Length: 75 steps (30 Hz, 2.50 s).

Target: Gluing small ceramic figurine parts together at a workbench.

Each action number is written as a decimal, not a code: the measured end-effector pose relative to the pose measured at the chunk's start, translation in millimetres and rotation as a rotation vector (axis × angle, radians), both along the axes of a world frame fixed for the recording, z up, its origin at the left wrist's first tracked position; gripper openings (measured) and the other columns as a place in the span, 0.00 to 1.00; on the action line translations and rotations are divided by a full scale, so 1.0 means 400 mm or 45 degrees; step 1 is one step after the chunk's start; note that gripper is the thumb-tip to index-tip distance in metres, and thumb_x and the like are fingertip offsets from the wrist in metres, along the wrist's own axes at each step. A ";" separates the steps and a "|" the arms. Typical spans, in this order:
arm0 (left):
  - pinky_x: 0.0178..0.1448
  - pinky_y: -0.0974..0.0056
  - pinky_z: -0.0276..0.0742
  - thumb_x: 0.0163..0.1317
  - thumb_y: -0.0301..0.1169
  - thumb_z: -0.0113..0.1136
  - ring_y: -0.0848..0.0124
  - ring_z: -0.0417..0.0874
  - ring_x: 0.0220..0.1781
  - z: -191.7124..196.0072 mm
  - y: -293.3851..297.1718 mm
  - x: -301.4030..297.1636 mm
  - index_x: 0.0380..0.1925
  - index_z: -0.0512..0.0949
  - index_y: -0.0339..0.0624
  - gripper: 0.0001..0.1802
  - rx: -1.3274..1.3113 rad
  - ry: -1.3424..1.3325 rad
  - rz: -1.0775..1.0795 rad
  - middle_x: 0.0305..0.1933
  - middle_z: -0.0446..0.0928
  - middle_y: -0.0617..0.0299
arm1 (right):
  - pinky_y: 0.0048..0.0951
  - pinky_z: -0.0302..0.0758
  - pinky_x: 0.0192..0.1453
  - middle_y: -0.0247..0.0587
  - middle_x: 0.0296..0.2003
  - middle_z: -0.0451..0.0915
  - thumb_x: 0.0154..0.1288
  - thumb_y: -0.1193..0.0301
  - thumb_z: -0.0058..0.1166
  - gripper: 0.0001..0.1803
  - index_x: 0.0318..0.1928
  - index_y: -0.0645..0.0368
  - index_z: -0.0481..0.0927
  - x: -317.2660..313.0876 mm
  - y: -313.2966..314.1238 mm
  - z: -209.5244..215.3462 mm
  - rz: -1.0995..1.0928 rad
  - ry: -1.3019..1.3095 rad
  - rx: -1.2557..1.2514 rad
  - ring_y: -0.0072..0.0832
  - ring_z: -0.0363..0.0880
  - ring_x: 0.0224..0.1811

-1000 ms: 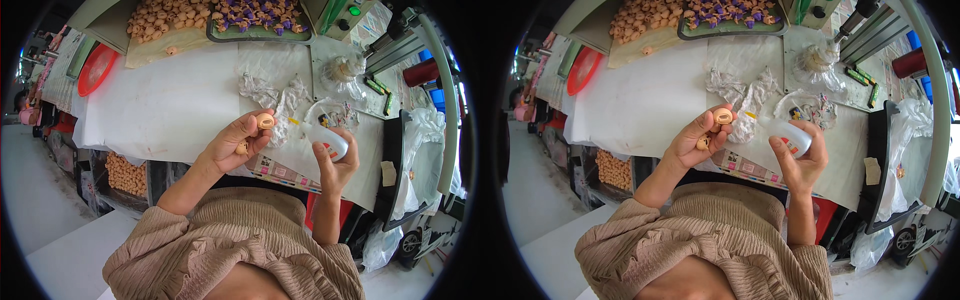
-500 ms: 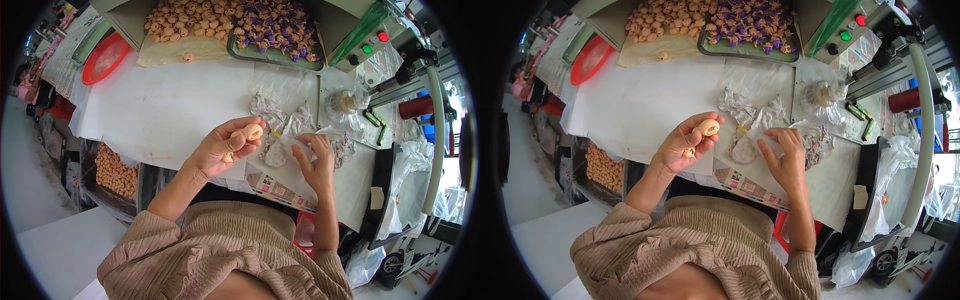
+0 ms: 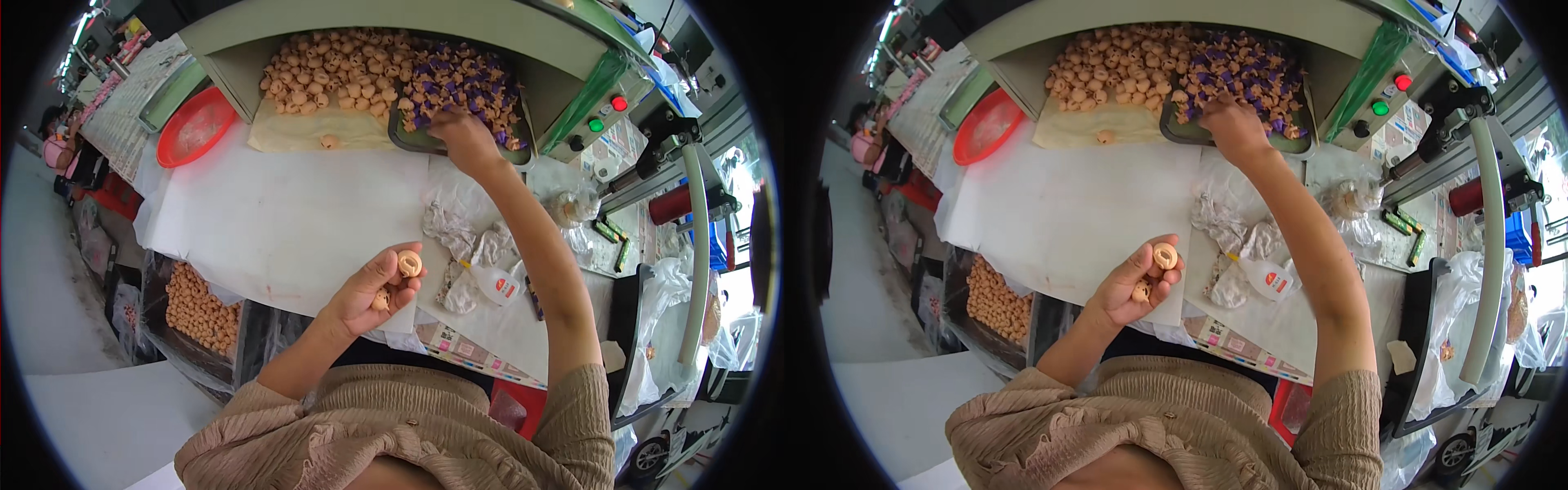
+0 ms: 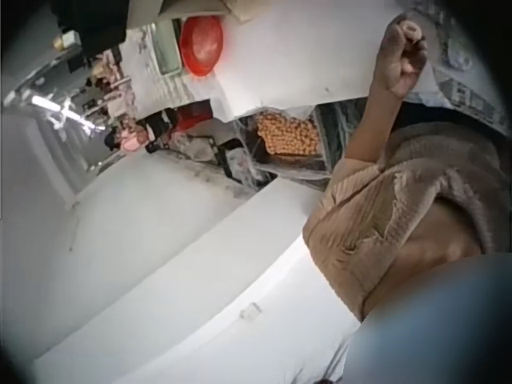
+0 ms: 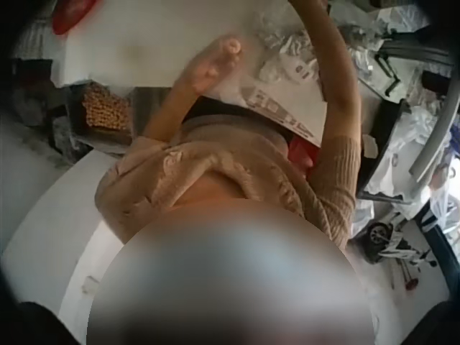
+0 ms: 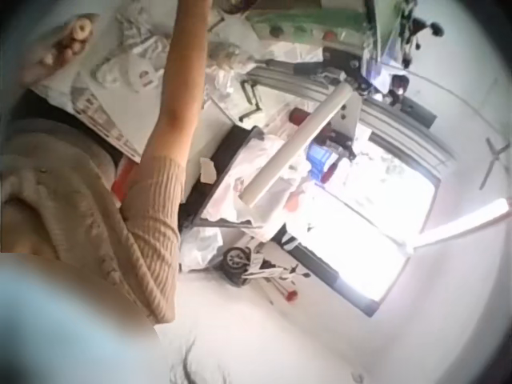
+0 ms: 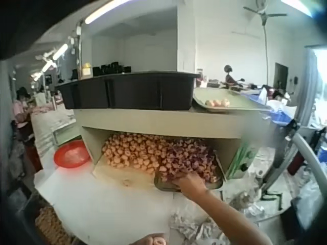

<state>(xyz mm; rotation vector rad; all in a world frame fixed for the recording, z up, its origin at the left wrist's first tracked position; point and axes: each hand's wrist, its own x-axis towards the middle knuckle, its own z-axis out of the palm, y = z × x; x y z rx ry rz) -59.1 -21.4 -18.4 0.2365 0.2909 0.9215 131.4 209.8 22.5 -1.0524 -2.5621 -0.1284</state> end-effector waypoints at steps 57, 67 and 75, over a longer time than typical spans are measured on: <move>0.29 0.76 0.80 0.60 0.31 0.66 0.80 0.82 0.27 0.004 -0.034 0.147 0.43 0.77 0.36 0.14 0.212 0.581 -0.183 0.33 0.81 0.59 | 0.25 0.78 0.36 0.41 0.38 0.83 0.44 0.85 0.67 0.14 0.34 0.59 0.86 0.211 -0.628 0.006 0.234 0.888 -0.578 0.28 0.81 0.33; 0.33 0.74 0.83 0.62 0.37 0.63 0.81 0.81 0.31 -0.016 -0.006 0.156 0.43 0.77 0.38 0.15 0.157 0.501 -0.332 0.35 0.79 0.63 | 0.26 0.79 0.37 0.41 0.39 0.84 0.44 0.82 0.68 0.15 0.37 0.59 0.86 0.222 -0.625 -0.013 0.130 0.913 -0.540 0.29 0.82 0.36; 0.32 0.76 0.83 0.67 0.40 0.57 0.80 0.79 0.33 -0.005 0.042 0.174 0.49 0.72 0.40 0.18 0.002 0.426 -0.252 0.40 0.77 0.59 | 0.28 0.77 0.49 0.48 0.41 0.85 0.65 0.79 0.55 0.13 0.49 0.72 0.80 0.426 -0.504 0.250 -0.399 1.034 0.939 0.27 0.81 0.44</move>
